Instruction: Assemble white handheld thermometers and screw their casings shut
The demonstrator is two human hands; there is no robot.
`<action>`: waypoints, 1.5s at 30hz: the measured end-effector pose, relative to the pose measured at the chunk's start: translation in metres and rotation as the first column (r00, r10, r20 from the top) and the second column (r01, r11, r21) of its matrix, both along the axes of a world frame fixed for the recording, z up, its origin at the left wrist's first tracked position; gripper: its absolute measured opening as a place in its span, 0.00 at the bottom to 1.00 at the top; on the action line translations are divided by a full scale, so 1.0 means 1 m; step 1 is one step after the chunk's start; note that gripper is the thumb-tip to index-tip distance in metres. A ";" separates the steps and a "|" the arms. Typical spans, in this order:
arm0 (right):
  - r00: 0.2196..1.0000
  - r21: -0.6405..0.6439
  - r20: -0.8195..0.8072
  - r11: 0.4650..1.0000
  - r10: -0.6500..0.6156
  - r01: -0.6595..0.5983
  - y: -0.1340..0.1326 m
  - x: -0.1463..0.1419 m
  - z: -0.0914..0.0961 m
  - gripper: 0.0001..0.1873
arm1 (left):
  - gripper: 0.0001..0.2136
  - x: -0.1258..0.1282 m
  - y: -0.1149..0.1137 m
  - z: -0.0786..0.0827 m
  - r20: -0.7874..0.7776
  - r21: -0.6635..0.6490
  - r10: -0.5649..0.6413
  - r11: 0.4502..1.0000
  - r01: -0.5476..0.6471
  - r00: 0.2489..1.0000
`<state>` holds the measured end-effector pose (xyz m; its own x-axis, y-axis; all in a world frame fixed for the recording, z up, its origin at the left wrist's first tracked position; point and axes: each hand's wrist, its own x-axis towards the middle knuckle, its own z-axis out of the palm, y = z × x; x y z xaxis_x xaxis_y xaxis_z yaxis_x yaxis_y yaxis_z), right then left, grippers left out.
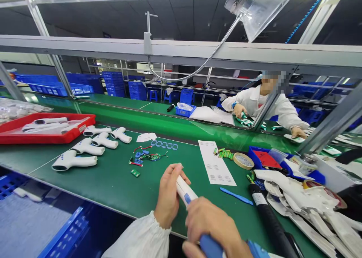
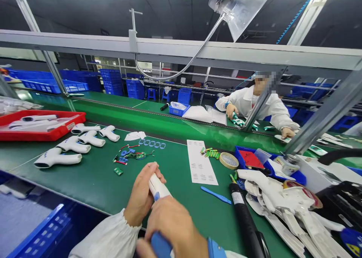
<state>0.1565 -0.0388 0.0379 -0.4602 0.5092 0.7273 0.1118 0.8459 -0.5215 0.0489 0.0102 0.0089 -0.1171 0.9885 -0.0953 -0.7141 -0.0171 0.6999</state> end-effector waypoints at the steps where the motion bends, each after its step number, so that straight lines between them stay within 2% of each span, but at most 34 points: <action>1: 0.999 0.060 0.002 0.998 0.035 -0.035 -0.003 -0.007 -0.004 0.11 | 0.16 0.003 0.000 0.001 -0.045 0.022 -0.026 0.999 0.027 0.999; 4: 0.999 0.202 -0.023 0.979 0.047 -0.042 -0.005 -0.026 -0.014 0.23 | 0.27 0.011 0.002 0.004 -0.177 0.055 -0.093 0.993 0.104 0.980; 7: 0.992 0.244 -0.128 0.969 -0.018 0.049 -0.003 -0.033 -0.015 0.23 | 0.27 0.014 0.007 0.003 -0.303 0.043 -0.119 0.990 0.138 0.946; 8: 0.986 0.204 -0.155 0.975 -0.054 0.086 -0.004 -0.030 -0.013 0.21 | 0.27 0.014 0.009 0.002 -0.349 0.031 -0.133 0.988 0.154 0.928; 10: 0.982 0.025 -0.157 0.993 -0.109 0.114 -0.007 -0.019 -0.008 0.18 | 0.26 0.014 0.014 -0.001 -0.448 0.003 -0.181 0.979 0.204 0.875; 13: 0.978 -0.215 -0.161 0.972 -0.129 0.092 -0.015 0.016 -0.003 0.10 | 0.27 0.012 0.021 -0.004 -0.610 -0.028 -0.239 0.960 0.280 0.756; 15: 0.974 -0.277 -0.113 0.948 -0.196 0.159 -0.018 0.049 -0.002 0.07 | 0.27 0.011 0.027 -0.004 -0.725 -0.031 -0.231 0.952 0.304 0.649; 17: 0.950 -0.287 0.081 0.906 -0.302 0.312 -0.020 0.088 -0.003 0.04 | 0.27 0.011 0.033 -0.005 -0.829 -0.021 -0.200 0.944 0.328 0.522; 19: 0.846 -0.193 0.322 0.846 -0.425 0.498 -0.019 0.131 -0.005 0.05 | 0.26 0.012 0.042 -0.006 -0.905 -0.012 -0.165 0.931 0.364 0.392; 21: 0.664 0.064 0.514 0.796 -0.544 0.602 -0.019 0.171 -0.008 0.09 | 0.25 0.015 0.052 -0.009 -0.951 -0.017 -0.136 0.918 0.396 0.276; 22: 0.558 0.232 0.574 0.773 -0.599 0.591 -0.018 0.187 -0.011 0.15 | 0.24 0.017 0.057 -0.011 -0.966 -0.024 -0.126 0.913 0.407 0.225; 24: 0.376 0.489 0.651 0.743 -0.660 0.457 -0.017 0.210 -0.020 0.28 | 0.23 0.020 0.064 -0.015 -0.985 -0.043 -0.109 0.909 0.414 0.137; 26: 0.279 0.565 0.712 0.762 -0.644 0.317 -0.014 0.218 -0.031 0.35 | 0.22 0.022 0.068 -0.018 -0.993 -0.064 -0.098 0.912 0.405 0.063; 28: 0.284 0.538 0.756 0.806 -0.590 0.245 -0.008 0.218 -0.042 0.32 | 0.21 0.021 0.070 -0.021 -0.996 -0.083 -0.090 0.920 0.384 0.001; 30: 0.355 0.530 0.742 0.821 -0.569 0.210 -0.002 0.218 -0.050 0.25 | 0.20 0.018 0.069 -0.023 -0.995 -0.094 -0.081 0.928 0.361 -0.050; 33: 0.484 0.467 0.692 0.843 -0.536 0.267 0.004 0.225 -0.048 0.25 | 0.17 0.010 0.068 -0.024 -0.992 -0.092 -0.056 0.934 0.344 -0.113; 36: 0.644 0.349 0.512 0.823 -0.568 0.448 0.006 0.233 -0.029 0.22 | 0.13 0.003 0.068 -0.022 -0.986 -0.083 -0.022 0.928 0.364 -0.167; 38: 0.734 0.211 0.222 0.767 -0.642 0.606 0.005 0.228 -0.012 0.18 | 0.11 0.001 0.068 -0.017 -0.982 -0.074 0.002 0.912 0.403 -0.187; 39: 0.750 0.083 0.024 0.749 -0.661 0.658 0.004 0.221 -0.003 0.18 | 0.10 0.001 0.066 -0.014 -0.982 -0.070 0.013 0.900 0.429 -0.189; 40: 0.715 -0.082 -0.182 0.735 -0.675 0.673 0.005 0.212 0.006 0.20 | 0.10 0.003 0.063 -0.011 -0.982 -0.069 0.021 0.885 0.460 -0.186; 41: 0.646 -0.242 -0.391 0.751 -0.655 0.614 0.006 0.200 0.015 0.22 | 0.09 0.004 0.058 -0.008 -0.984 -0.069 0.025 0.862 0.503 -0.178; 42: 0.551 -0.336 -0.567 0.783 -0.612 0.524 0.008 0.187 0.024 0.23 | 0.08 0.007 0.051 -0.006 -0.986 -0.072 0.027 0.828 0.555 -0.167; 43: 0.450 -0.381 -0.683 0.806 -0.575 0.452 0.010 0.174 0.032 0.22 | 0.07 0.009 0.044 -0.005 -0.987 -0.078 0.024 0.788 0.611 -0.157; 44: 0.383 -0.400 -0.750 0.831 -0.539 0.387 0.012 0.161 0.038 0.21 | 0.07 0.011 0.035 -0.004 -0.989 -0.085 0.018 0.744 0.662 -0.148; 45: 0.363 -0.417 -0.774 0.849 -0.519 0.324 0.014 0.149 0.044 0.22 | 0.07 0.013 0.026 -0.004 -0.990 -0.090 0.013 0.707 0.701 -0.141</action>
<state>0.3056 -0.0244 0.0817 0.6332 0.5992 0.4900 -0.1413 0.7119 -0.6880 0.0623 0.0363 0.0045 0.6431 0.7649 0.0369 0.5776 -0.5162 0.6324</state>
